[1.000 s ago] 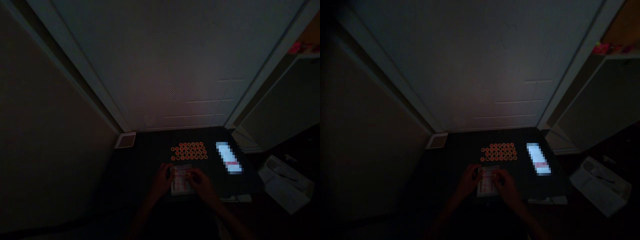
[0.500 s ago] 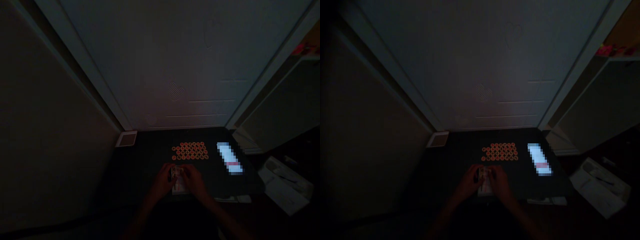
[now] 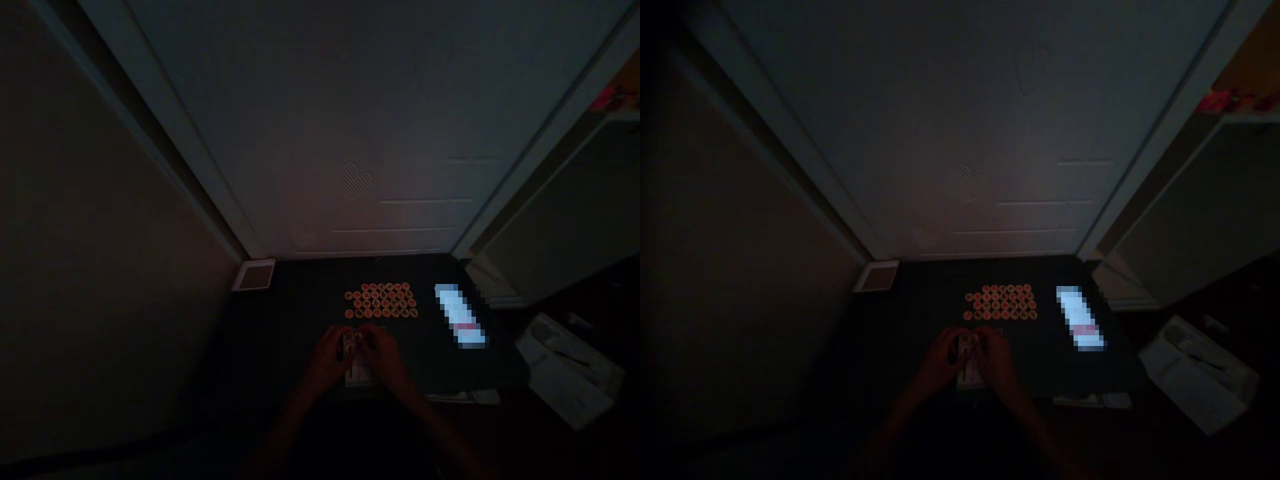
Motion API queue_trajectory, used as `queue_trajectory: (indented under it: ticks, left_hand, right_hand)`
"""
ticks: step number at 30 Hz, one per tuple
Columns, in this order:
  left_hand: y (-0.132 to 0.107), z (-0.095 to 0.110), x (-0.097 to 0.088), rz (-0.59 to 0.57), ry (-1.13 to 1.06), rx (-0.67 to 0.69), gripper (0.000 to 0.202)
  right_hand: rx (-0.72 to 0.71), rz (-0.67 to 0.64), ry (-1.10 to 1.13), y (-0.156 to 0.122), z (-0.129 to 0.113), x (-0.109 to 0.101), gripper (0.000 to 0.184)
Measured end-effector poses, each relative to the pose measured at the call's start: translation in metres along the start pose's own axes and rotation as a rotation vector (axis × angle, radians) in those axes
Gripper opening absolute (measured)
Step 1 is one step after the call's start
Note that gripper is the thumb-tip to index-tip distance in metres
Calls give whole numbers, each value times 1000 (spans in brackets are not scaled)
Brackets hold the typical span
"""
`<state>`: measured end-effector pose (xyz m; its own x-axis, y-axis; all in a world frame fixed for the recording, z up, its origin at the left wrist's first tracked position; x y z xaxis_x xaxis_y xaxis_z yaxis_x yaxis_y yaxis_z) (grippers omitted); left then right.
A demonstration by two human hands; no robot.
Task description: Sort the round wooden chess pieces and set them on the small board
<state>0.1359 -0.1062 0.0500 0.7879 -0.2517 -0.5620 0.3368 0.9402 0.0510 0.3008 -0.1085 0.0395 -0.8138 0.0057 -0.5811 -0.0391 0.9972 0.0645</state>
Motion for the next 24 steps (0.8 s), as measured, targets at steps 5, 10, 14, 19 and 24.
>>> queue_trajectory:
  ticks: [5,10,14,19,24]
  left_hand:
    - [0,-1,1,-20,4,-3,39]
    - [0,-4,1,-7,1,-22,40]
    - [0,-7,2,-2,-13,-15,45]
    - [-1,-7,3,-1,-18,-4,44]
    - [0,-5,1,-3,-6,-24,45]
  right_hand:
    - [11,-13,-66,2,2,2,18]
    - [-1,-10,-133,0,2,3,20]
    - [-10,5,-181,-5,1,1,19]
    - [-91,-2,-273,-10,1,0,20]
    - [-120,-32,-303,-11,7,4,21]
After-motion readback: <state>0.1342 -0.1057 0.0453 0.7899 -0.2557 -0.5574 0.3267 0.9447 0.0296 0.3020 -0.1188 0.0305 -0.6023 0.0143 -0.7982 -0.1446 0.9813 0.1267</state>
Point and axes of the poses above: each hand's wrist, its own y-axis towards the middle knuckle, its own x-axis out of the palm, z = x × y, the point moved 3 cm from there along y, towards the middle knuckle, and after that the axes turned 4 degrees about -y, right-handed, at the moved point
